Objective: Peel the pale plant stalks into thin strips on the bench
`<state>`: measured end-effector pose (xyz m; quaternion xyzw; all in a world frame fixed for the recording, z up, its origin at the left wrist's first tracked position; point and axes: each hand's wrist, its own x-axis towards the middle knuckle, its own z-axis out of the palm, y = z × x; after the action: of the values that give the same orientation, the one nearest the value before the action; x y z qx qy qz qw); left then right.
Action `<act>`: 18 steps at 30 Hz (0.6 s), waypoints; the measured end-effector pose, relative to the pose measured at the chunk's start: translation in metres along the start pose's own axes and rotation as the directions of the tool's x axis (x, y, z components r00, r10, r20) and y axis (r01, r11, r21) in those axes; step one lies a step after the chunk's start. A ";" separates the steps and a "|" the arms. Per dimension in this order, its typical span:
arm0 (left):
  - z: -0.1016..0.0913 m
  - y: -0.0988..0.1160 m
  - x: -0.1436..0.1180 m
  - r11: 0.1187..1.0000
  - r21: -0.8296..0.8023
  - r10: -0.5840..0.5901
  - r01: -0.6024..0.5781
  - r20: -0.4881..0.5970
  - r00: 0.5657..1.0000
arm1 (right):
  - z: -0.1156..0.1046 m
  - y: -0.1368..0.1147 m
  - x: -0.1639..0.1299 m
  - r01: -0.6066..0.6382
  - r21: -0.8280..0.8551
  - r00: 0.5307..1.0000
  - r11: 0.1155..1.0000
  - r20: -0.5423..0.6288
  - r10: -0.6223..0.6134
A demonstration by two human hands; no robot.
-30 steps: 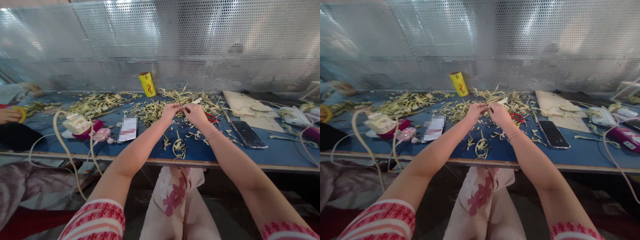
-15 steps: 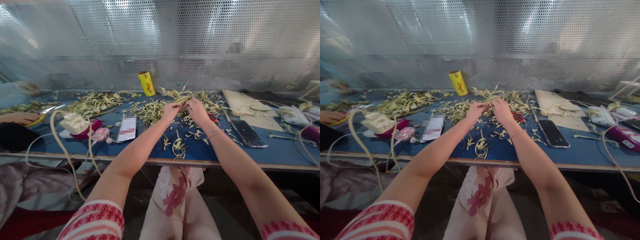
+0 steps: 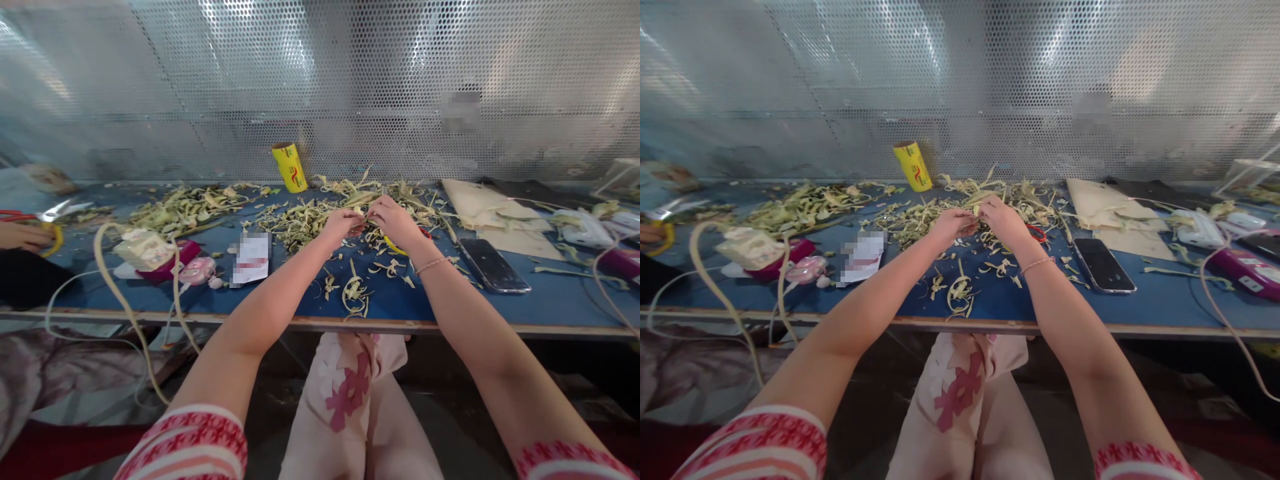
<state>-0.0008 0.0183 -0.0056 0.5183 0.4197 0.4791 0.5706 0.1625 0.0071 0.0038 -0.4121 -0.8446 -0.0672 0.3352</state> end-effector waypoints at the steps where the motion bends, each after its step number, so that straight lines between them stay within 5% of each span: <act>1: 0.000 0.000 -0.001 1.000 0.004 0.002 -0.002 0.010 1.000 | -0.001 0.001 0.000 0.017 0.007 1.000 1.000 0.008 -0.017; 6: 0.002 0.002 -0.002 0.990 0.117 0.081 -0.083 0.024 0.996 | -0.002 0.002 0.000 0.051 0.073 0.998 0.996 0.018 -0.053; 11: 0.001 0.001 -0.001 0.950 0.230 0.191 -0.210 0.105 0.976 | 0.001 0.000 0.003 -0.069 0.091 0.997 0.993 0.033 0.066; 18: -0.002 -0.001 0.001 0.966 0.153 0.187 -0.208 0.138 0.973 | 0.000 -0.001 0.006 -0.149 0.141 0.989 0.979 0.013 0.149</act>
<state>-0.0020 0.0198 -0.0071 0.6318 0.3685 0.4643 0.4994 0.1597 0.0101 0.0076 -0.4496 -0.8144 0.0187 0.3664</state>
